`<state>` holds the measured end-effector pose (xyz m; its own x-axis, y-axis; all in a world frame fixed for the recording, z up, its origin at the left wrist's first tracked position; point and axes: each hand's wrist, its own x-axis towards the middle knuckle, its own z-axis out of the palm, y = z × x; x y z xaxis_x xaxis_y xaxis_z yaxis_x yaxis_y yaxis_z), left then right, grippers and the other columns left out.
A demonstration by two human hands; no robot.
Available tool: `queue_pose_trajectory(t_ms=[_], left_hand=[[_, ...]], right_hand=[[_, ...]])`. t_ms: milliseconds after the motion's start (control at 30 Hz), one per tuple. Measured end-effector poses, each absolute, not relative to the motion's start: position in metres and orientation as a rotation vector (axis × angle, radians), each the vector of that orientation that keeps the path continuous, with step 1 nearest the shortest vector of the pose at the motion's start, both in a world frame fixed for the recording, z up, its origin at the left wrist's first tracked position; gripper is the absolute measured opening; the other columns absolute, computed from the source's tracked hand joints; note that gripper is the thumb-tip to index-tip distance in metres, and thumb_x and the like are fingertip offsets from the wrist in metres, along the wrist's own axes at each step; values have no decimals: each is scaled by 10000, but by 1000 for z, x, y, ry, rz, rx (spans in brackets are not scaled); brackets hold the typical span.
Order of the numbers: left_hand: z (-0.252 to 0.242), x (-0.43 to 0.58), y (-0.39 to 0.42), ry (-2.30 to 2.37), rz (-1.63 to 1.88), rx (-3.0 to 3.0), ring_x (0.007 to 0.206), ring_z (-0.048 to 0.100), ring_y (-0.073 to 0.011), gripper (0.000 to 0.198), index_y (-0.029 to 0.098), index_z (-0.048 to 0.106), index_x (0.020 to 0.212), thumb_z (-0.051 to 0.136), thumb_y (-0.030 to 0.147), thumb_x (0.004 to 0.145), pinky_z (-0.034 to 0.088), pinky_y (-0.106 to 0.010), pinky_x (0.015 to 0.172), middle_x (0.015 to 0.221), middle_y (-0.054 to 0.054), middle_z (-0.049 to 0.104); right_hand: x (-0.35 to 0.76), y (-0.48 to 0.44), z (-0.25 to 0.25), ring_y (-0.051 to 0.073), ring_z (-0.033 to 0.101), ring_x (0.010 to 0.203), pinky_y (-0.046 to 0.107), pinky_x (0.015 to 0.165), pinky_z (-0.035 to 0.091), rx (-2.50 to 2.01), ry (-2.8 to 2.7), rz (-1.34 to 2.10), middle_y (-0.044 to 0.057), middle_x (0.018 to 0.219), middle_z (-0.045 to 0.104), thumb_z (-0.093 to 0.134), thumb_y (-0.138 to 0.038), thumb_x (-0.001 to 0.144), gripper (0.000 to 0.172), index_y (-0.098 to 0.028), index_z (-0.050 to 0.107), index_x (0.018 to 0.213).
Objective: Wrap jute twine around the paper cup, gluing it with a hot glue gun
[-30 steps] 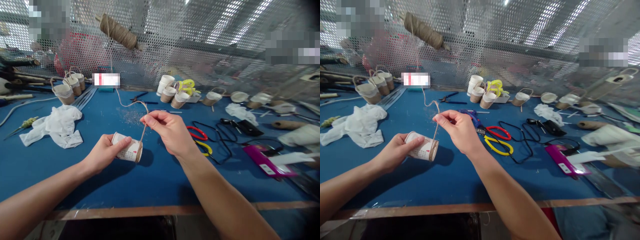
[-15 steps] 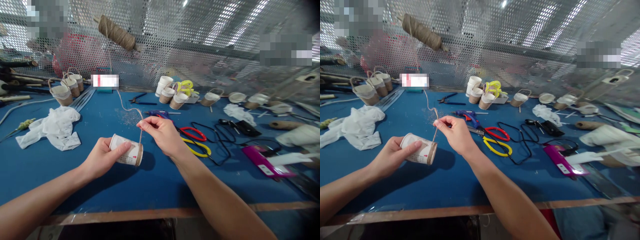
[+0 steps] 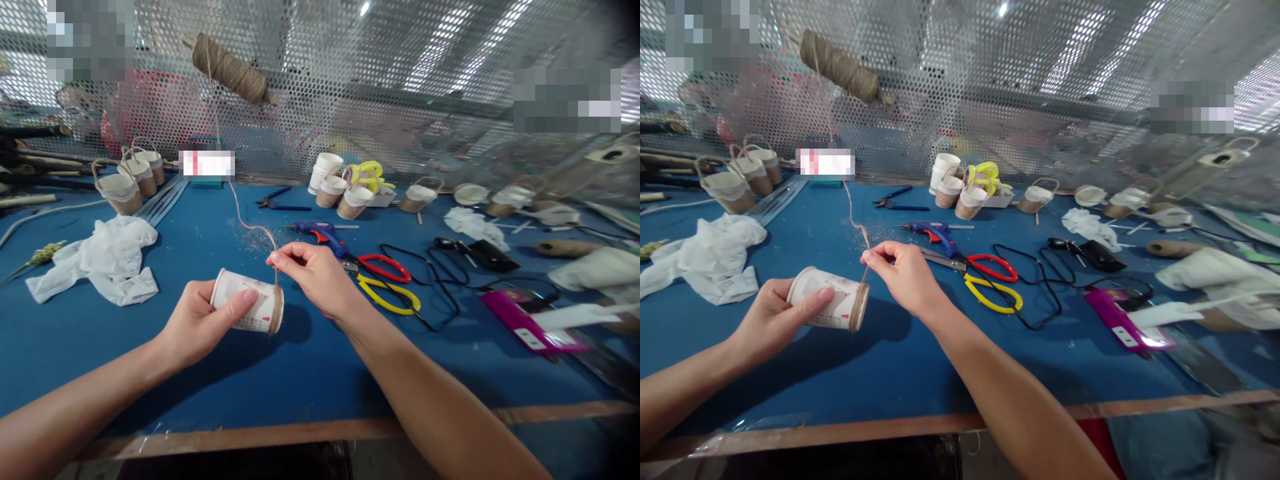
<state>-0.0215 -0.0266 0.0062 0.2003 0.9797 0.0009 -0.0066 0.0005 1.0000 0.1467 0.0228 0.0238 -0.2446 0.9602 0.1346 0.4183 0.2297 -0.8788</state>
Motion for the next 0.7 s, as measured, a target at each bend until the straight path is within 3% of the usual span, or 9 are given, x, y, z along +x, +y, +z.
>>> queue_pose_trajectory(t_ms=[333, 700], left_hand=[[7, -24, -27, 1130, 1129, 1429, 407, 435, -75, 236, 144, 660, 548, 595, 311, 701, 355, -158, 391, 466, 8, 578], [5, -23, -25, 1050, 1186, 1173, 483, 519, -81, 171, 139, 688, 640, 645, 300, 676, 413, -151, 460, 567, 1, 647]], right_hand=[[145, 23, 17, 143, 567, 691, 274, 655, 414, -1250, -1817, 1033, 37, 722, 648, 539, -294, 763, 176, -150, 626, 710], [137, 23, 6, 98, 482, 507, 234, 493, 375, -1299, -1768, 1183, 4, 601, 590, 522, -353, 745, 228, -147, 605, 693]])
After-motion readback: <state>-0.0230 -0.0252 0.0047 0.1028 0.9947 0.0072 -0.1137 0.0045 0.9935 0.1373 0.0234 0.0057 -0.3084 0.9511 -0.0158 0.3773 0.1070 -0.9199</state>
